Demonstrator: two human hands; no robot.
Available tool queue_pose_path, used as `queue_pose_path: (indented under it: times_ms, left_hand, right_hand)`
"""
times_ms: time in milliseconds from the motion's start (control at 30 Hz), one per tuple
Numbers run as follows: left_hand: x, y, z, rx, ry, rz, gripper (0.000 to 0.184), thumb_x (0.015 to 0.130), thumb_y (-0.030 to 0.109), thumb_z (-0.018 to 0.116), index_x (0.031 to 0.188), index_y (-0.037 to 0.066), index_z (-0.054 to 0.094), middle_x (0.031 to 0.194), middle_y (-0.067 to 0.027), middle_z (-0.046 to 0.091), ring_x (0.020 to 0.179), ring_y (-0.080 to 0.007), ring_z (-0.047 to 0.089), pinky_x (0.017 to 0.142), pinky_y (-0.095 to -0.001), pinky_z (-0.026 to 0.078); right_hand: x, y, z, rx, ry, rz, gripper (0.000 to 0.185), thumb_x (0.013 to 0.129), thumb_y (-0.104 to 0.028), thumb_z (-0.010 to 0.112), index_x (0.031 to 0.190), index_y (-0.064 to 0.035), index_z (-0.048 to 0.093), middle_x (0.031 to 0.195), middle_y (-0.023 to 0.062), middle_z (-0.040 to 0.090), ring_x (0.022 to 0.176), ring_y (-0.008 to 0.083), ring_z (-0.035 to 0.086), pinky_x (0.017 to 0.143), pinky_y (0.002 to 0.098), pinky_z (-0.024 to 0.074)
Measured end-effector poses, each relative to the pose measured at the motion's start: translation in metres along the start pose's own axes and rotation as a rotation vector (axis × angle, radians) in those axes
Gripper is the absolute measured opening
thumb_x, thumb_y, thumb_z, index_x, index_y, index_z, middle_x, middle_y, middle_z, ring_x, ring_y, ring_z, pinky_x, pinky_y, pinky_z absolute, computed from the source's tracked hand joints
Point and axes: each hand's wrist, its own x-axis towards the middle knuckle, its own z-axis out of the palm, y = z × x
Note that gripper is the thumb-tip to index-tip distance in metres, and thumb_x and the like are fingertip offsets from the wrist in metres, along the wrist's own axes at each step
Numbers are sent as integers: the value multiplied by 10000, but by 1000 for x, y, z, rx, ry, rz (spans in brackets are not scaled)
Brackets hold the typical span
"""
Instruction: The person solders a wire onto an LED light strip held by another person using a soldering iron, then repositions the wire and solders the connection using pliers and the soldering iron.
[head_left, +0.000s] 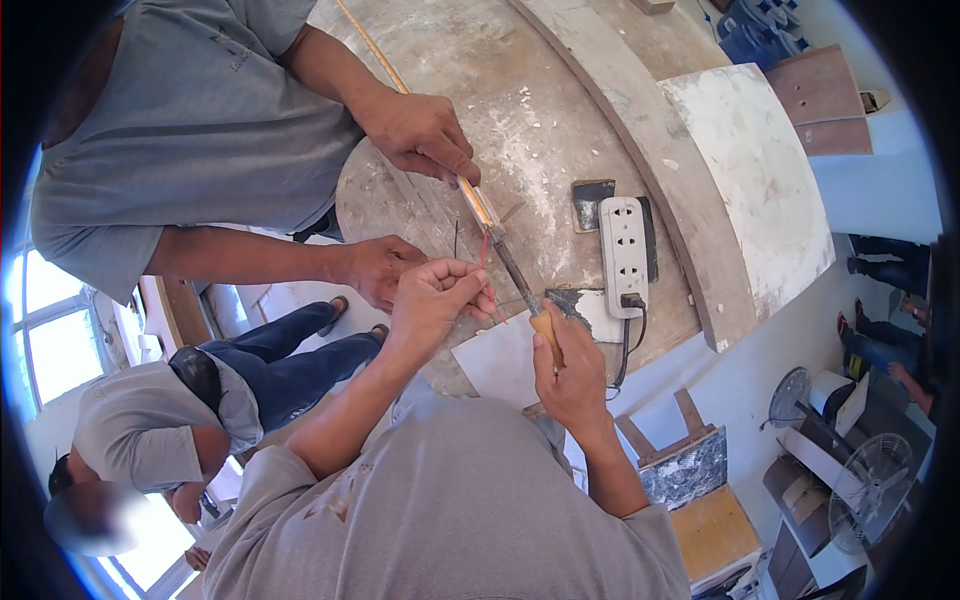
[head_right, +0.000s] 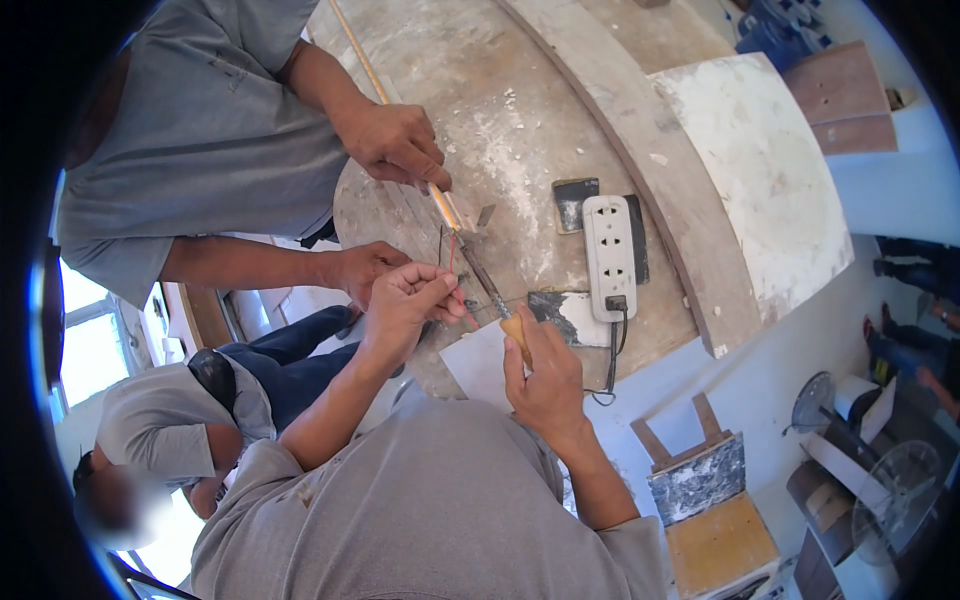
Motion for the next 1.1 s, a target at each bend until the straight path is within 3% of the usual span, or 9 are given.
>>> queue_pose_path:
  times_ms: [1100]
  left_hand:
    - [2,1,-3,46,-26,-8,205,1008,136,661,1024,-69,673,868,-99,719,695,-131,699,640,-237,577]
  right_hand:
    - [2,-3,-3,-63,-5,20,451,894,-28,672,1335,35,597,851,170,579,708,347,619,627,419,500]
